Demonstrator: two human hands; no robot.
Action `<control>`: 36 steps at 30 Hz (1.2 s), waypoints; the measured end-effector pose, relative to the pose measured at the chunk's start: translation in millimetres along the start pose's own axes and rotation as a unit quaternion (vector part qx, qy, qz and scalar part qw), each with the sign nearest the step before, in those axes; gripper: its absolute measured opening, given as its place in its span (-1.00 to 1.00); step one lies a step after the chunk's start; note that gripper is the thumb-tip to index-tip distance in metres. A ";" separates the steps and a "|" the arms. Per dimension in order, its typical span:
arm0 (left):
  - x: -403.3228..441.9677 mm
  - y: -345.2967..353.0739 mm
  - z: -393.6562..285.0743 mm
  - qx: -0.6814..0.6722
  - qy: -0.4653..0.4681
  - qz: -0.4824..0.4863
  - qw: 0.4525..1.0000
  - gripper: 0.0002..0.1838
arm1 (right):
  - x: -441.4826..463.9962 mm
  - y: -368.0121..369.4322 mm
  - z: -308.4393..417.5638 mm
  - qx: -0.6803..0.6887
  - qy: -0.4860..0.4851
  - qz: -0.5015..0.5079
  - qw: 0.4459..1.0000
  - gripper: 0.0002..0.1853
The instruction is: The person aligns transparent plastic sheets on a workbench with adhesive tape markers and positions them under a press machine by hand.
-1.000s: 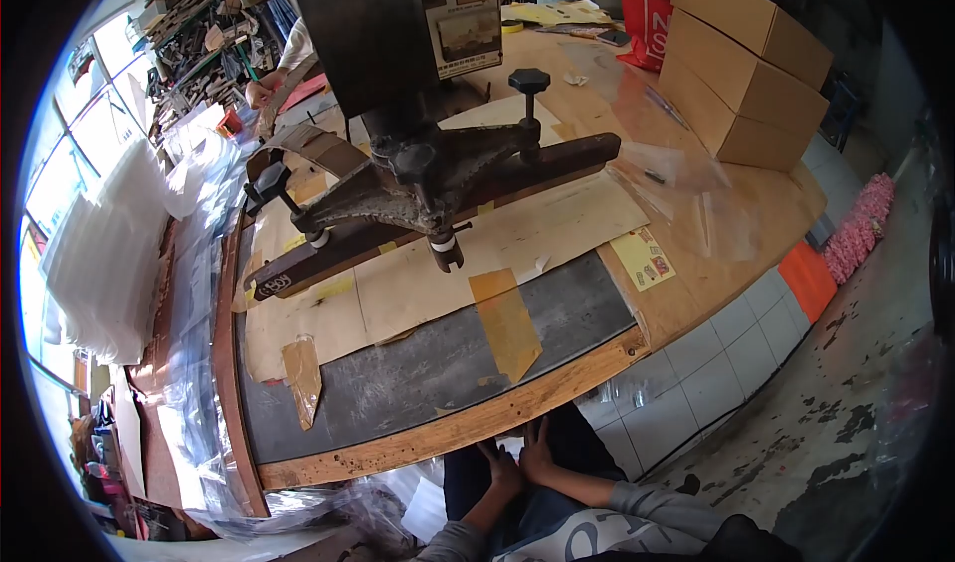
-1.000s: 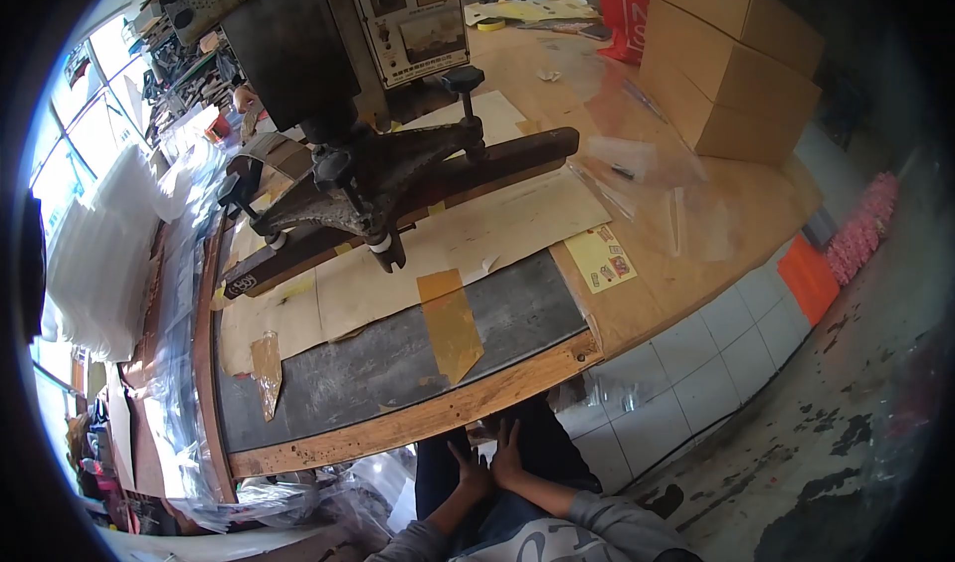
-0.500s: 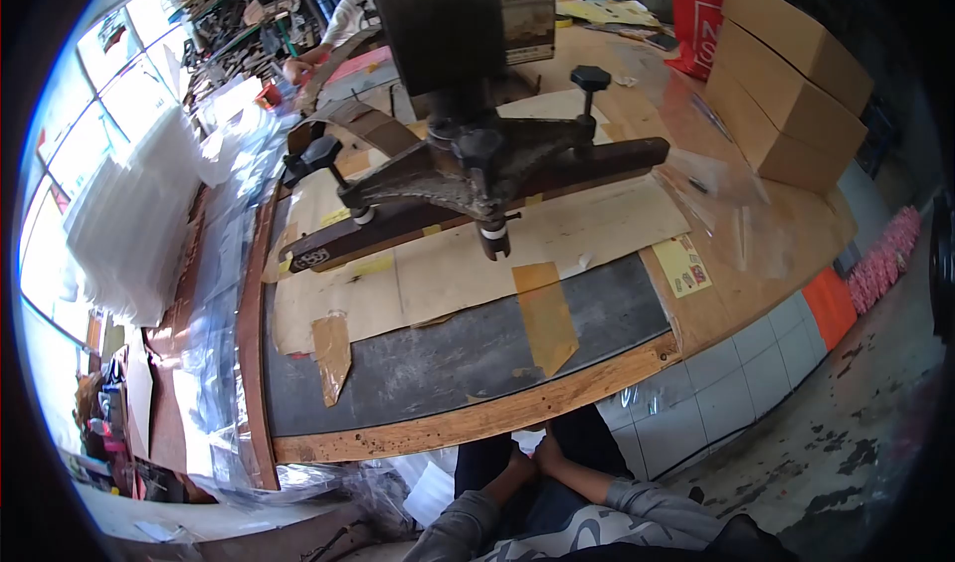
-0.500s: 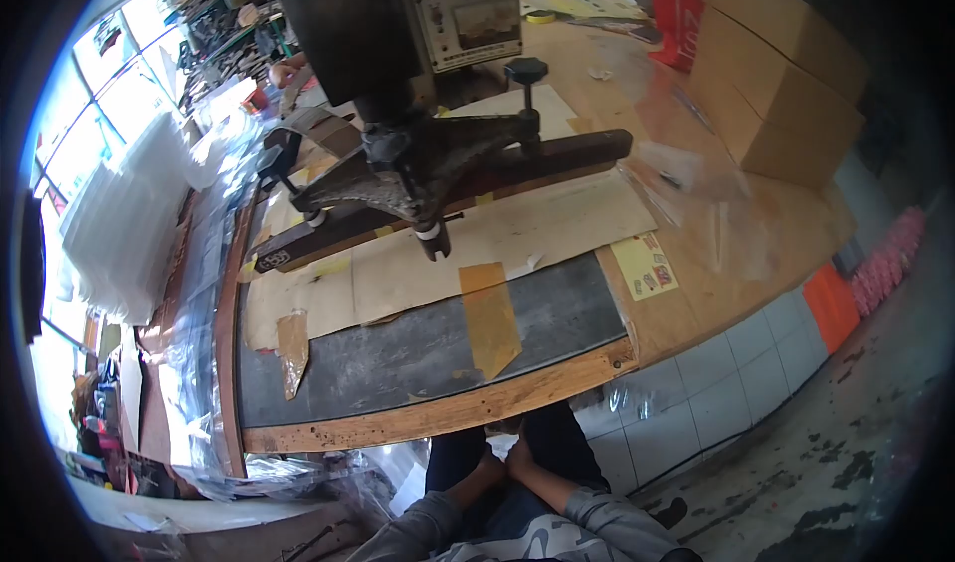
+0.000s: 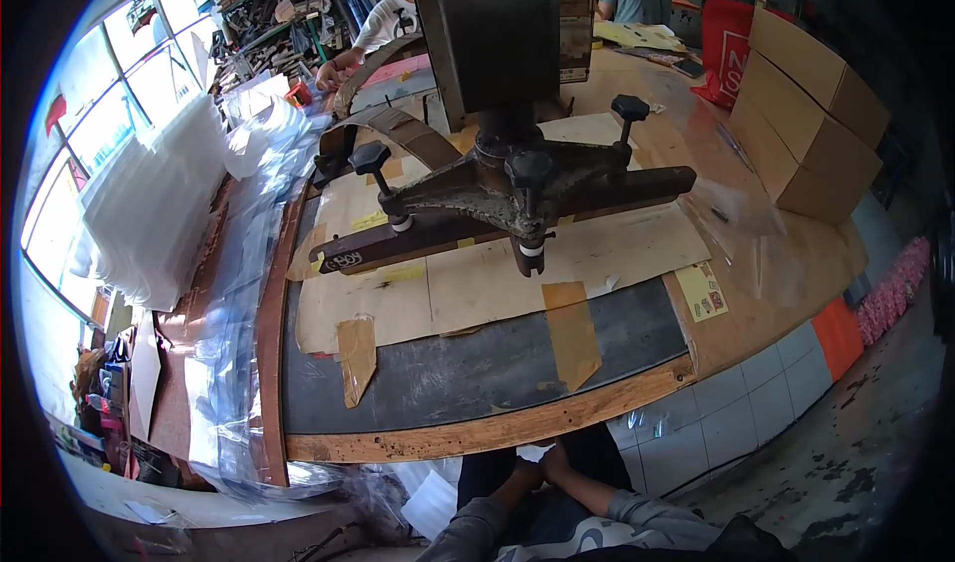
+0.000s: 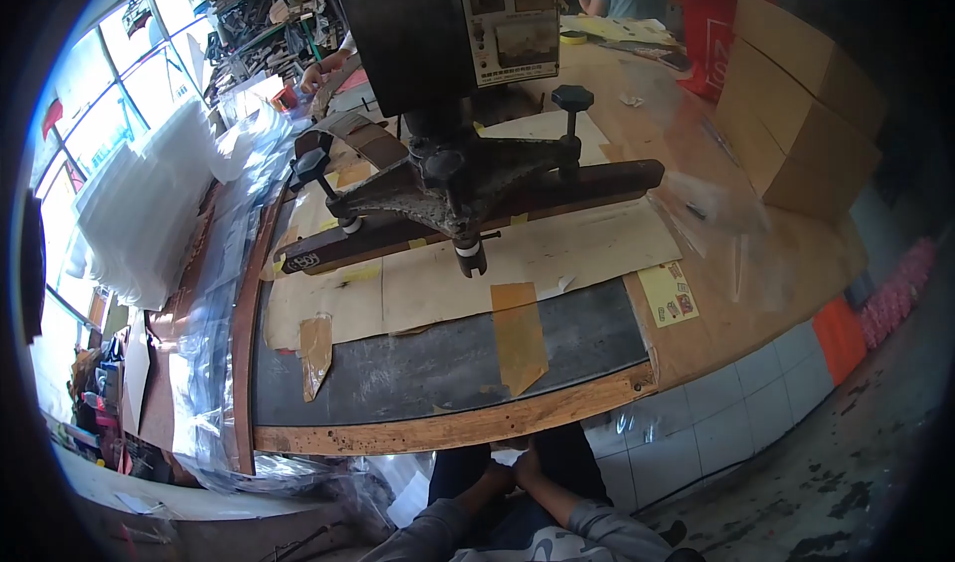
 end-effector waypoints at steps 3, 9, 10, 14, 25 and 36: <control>-1.2 -2.2 3.5 -0.036 -0.015 0.014 0.999 -0.42 | 8.9 -19.5 -30.3 -0.107 -0.043 -0.049 0.992 -0.56; -3.9 -4.0 10.1 -0.107 -0.038 0.033 0.993 -0.44 | 33.3 -22.4 -54.4 -0.726 -0.099 0.067 0.677 -0.62; -4.3 -5.3 11.0 -0.117 -0.040 0.033 0.992 -0.44 | 35.5 -21.5 -54.4 -0.736 -0.100 0.056 0.668 -0.62; -6.5 -16.0 12.0 -0.135 -0.036 0.004 0.990 -0.46 | 36.9 -13.0 -42.3 -0.757 -0.141 0.018 0.638 -0.61; 2.7 -33.1 28.3 -0.294 0.010 -0.303 0.906 -0.63 | 41.9 -8.6 -0.1 -0.627 -0.084 -0.032 0.774 -0.69; 14.2 -42.3 33.2 -0.287 0.002 -0.291 0.913 -0.72 | 48.9 -0.4 6.3 -0.533 -0.130 0.006 0.836 -0.64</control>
Point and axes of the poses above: each hand's wrist, its own x-axis towards the middle knuckle, its own y-axis out of the palm, z = x × y, the point moved 7 cm from there along x, towards the middle knuckle, and after that the axes turned 4 degrees about -z, right-handed, at the moved point
